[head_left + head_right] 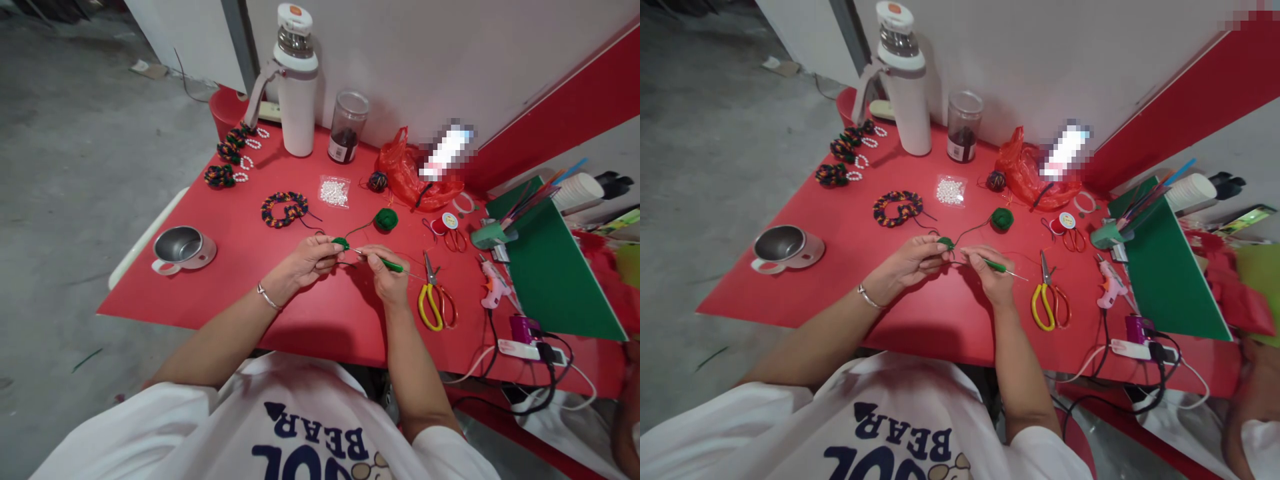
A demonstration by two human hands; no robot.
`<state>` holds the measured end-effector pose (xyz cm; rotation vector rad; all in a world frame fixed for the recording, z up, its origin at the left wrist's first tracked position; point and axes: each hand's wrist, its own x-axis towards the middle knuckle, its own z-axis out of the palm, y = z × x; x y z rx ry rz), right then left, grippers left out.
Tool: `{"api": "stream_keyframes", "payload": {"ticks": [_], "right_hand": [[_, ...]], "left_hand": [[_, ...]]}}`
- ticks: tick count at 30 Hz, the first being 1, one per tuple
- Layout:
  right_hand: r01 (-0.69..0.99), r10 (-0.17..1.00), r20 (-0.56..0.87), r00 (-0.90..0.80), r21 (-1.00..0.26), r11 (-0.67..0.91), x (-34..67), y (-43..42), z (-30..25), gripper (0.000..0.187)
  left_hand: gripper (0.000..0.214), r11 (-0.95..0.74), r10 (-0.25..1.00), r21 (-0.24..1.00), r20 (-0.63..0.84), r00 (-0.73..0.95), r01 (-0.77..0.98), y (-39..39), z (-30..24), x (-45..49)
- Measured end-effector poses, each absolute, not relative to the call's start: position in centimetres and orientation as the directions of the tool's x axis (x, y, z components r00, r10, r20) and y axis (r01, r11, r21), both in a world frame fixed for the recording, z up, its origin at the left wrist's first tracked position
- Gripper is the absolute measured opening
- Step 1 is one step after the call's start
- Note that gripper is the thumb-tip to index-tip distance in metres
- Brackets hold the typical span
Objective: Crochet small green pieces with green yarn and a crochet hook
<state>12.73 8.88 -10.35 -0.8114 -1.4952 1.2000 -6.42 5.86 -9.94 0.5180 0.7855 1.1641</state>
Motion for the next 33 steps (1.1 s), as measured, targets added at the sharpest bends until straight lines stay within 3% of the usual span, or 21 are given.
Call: {"api": "stream_keyframes", "payload": {"ticks": [14,22,28,33], "right_hand": [[-0.069,0.902,0.309,-0.301,-0.951,0.302,13.4,8.9,-9.9,0.012],[-0.217,0.962,0.091,-0.259,-0.976,0.034,12.7,9.1,-10.4,0.028],[-0.168,0.951,0.179,-0.252,-0.976,0.139,12.9,8.8,-10.1,0.017],[-0.155,0.948,0.173,-0.268,-0.979,0.135,13.1,8.8,-10.0,0.022]], "left_hand": [[0.031,0.337,0.941,0.699,-0.264,0.21,-0.631,5.8,-10.0,-6.2],[0.033,0.315,0.949,0.716,-0.253,0.189,-0.623,5.7,-9.9,-6.1],[0.033,0.259,0.963,0.753,-0.247,0.105,-0.605,5.5,-9.4,-5.9],[0.033,0.245,0.966,0.762,-0.243,0.086,-0.6,5.4,-9.0,-5.5]]}}
